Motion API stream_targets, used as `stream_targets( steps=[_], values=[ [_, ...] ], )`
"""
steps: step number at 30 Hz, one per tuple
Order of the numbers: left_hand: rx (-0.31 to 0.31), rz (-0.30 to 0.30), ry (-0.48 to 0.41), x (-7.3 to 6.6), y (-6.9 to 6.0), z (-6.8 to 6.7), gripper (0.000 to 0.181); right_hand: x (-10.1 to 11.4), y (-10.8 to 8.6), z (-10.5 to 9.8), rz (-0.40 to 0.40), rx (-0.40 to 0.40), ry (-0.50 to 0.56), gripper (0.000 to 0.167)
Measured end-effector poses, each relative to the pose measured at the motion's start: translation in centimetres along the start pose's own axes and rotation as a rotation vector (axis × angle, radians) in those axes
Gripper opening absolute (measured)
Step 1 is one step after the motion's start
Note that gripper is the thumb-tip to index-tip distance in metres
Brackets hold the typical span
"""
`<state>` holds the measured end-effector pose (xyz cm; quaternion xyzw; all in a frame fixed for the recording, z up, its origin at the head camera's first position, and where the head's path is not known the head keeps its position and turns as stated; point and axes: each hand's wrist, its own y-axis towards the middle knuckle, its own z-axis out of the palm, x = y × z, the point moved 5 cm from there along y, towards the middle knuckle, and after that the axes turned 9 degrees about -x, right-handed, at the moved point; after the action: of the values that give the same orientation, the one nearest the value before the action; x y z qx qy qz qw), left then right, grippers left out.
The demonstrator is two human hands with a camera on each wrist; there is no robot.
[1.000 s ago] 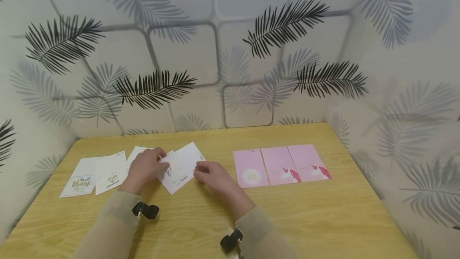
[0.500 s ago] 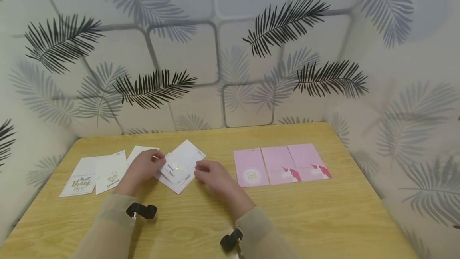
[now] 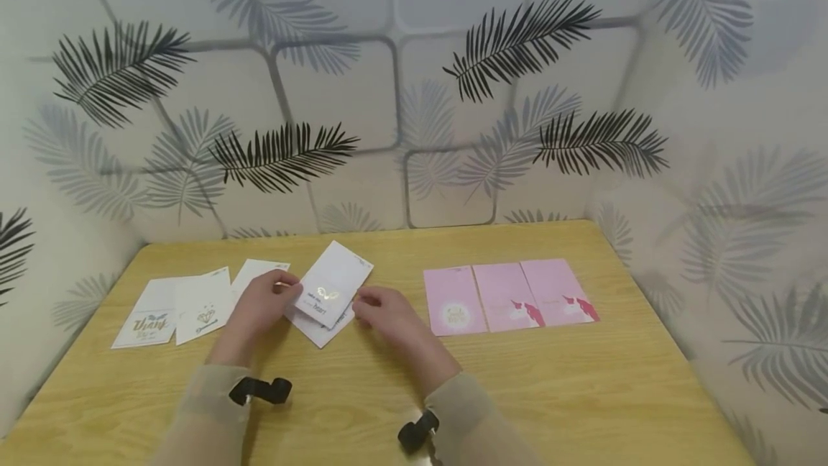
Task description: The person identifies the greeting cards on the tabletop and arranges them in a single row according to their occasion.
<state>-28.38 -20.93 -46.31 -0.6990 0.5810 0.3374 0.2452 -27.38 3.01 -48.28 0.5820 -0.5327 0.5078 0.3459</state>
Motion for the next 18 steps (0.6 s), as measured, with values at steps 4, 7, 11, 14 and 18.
stream_targets(
  steps=[4,7,11,14,18],
  values=[
    [-0.011,-0.041,-0.048,-0.2,-0.3,0.4,0.026,0.1,0.0,0.0,0.007,-0.014,0.043,0.044],
    [-0.025,-0.06,-0.067,-0.2,-0.5,0.8,0.027,0.1,0.0,0.0,0.005,-0.036,0.077,0.043],
    [-0.045,-0.073,-0.1,-0.3,-0.7,1.1,0.027,0.1,0.1,0.0,0.003,-0.077,0.118,0.044],
    [-0.051,-0.081,-0.121,-0.6,-0.9,1.2,0.027,0.1,0.2,-0.2,0.0,-0.115,0.142,0.045],
    [-0.057,-0.089,-0.145,-1.0,-1.1,1.3,0.027,0.2,0.4,-0.5,-0.011,-0.174,0.192,0.044]
  ],
)
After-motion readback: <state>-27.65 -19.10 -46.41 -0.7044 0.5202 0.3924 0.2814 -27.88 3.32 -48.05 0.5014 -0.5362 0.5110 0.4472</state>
